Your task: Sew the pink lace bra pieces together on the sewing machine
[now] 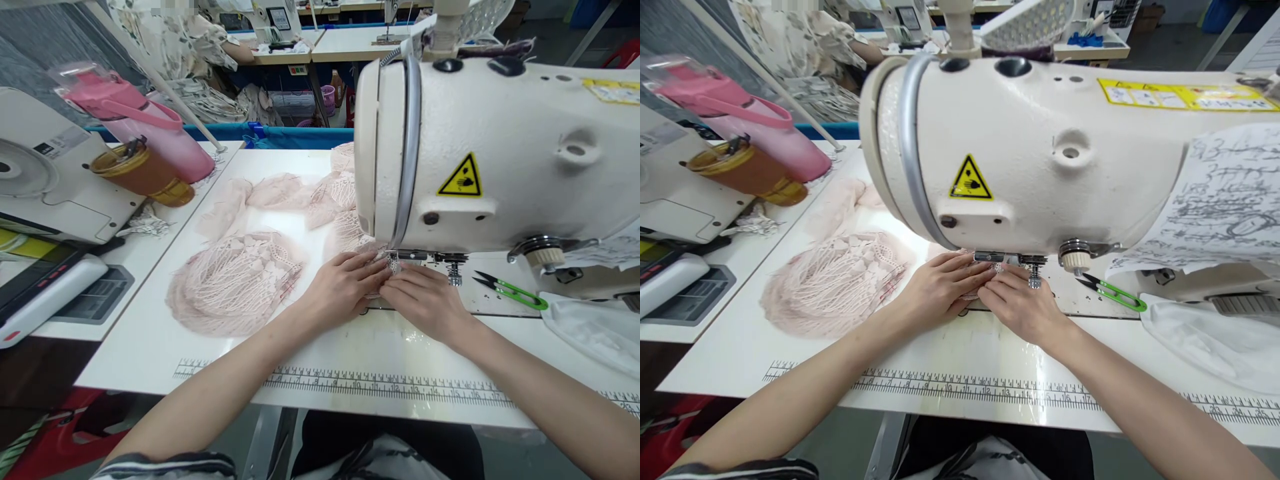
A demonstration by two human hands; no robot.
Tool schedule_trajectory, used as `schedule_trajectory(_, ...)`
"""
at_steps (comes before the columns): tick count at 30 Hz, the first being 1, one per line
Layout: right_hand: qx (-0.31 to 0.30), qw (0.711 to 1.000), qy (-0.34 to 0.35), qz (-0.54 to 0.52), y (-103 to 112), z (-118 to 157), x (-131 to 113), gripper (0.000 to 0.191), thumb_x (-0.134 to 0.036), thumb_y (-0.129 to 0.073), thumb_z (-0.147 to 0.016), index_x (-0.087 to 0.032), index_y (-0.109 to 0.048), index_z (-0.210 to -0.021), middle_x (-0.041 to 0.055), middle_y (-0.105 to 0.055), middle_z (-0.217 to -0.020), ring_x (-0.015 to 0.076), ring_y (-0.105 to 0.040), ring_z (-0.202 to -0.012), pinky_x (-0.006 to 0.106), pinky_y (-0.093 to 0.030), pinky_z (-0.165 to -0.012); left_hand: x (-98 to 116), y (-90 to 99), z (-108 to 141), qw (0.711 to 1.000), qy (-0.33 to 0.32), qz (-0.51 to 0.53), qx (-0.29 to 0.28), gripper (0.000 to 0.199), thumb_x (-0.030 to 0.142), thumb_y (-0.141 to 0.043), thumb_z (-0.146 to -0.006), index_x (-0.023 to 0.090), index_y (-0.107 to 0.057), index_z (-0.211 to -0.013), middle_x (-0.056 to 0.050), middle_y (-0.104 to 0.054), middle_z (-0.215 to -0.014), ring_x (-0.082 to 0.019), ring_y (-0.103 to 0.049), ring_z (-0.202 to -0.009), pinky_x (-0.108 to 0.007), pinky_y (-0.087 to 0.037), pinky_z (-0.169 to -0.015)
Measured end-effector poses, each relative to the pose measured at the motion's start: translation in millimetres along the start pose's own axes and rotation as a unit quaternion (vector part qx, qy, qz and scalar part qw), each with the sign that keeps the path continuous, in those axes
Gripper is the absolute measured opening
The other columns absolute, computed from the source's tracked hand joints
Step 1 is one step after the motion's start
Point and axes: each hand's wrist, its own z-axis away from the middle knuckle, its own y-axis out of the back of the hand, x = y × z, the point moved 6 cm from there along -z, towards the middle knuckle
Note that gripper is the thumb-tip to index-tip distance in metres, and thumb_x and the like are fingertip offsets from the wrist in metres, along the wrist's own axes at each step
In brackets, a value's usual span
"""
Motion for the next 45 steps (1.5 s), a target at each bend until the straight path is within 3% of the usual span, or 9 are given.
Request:
schedule_trajectory(7, 0.023, 1.0, 0.016, 0.006, 2, -2, 1, 0.023, -0.002, -0.052, -0.088, -0.019, -0.065, -0.081, -0.0035, -0.073, -0.086, 0.0087, -0.064, -0.08, 0.026, -0.051, -0.086, -2, -0.2, 0, 1.0, 0.013, -0.003, 0.005, 0.034, 0.029, -0.048, -0.097, 0.018, -0.061, -0.126, -0.003, -0.061, -0.13, -0.024, -0.055, -0.124, -0.041, -0.047, -0.101)
schedule_trajectory(18, -0.009, 1.0, -0.005, -0.006, 2, 3, 7, 0.028, 0.002, -0.048, -0.088, -0.018, -0.067, -0.091, -0.0008, -0.073, -0.094, 0.0115, -0.066, -0.091, 0.03, -0.049, -0.093, 2, -3.0, -3, 0.999, 0.034, -0.019, 0.012, 0.037, 0.023, -0.046, -0.094, 0.015, -0.06, -0.126, -0.006, -0.062, -0.129, -0.025, -0.056, -0.122, -0.04, -0.048, -0.096)
schedule_trajectory(24, -0.04, 0.998, -0.036, -0.027, -1, 6, 14, 0.031, -0.003, -0.047, -0.091, -0.023, -0.07, -0.097, 0.0001, -0.072, -0.096, 0.0137, -0.064, -0.097, 0.029, -0.048, -0.086, 2, -3.1, -2, 0.999, 0.041, -0.023, 0.016, 0.04, 0.019, -0.047, -0.089, 0.014, -0.06, -0.126, -0.007, -0.061, -0.13, -0.026, -0.056, -0.122, -0.04, -0.048, -0.096)
schedule_trajectory(35, -0.036, 0.995, -0.079, 0.048, 5, 9, 23, 0.03, -0.006, -0.044, -0.092, -0.024, -0.068, -0.092, -0.0018, -0.072, -0.096, 0.0102, -0.062, -0.081, 0.026, -0.036, -0.063, 5, -2.4, -2, 0.998, 0.048, -0.028, 0.019, 0.038, 0.019, -0.046, -0.09, 0.014, -0.06, -0.124, -0.008, -0.062, -0.129, -0.026, -0.054, -0.125, -0.041, -0.049, -0.096)
schedule_trajectory(40, -0.021, 0.997, -0.057, 0.04, 6, 8, 27, 0.026, -0.005, -0.049, -0.089, -0.023, -0.068, -0.091, -0.0019, -0.073, -0.097, 0.0106, -0.063, -0.078, 0.025, -0.04, -0.065, 6, -2.0, -3, 0.998, 0.047, -0.027, 0.029, 0.035, 0.02, -0.046, -0.091, 0.013, -0.061, -0.122, -0.008, -0.063, -0.128, -0.026, -0.056, -0.123, -0.041, -0.048, -0.097)
schedule_trajectory(45, 0.0, 0.995, -0.095, 0.004, 2, 11, 36, 0.026, -0.013, -0.048, -0.092, -0.025, -0.07, -0.097, 0.0003, -0.074, -0.095, 0.017, -0.065, -0.083, 0.031, -0.047, -0.073, 7, 0.0, -6, 0.997, 0.047, -0.038, 0.043, 0.034, 0.022, -0.045, -0.094, 0.012, -0.062, -0.122, -0.008, -0.063, -0.128, -0.026, -0.056, -0.123, -0.04, -0.049, -0.096)
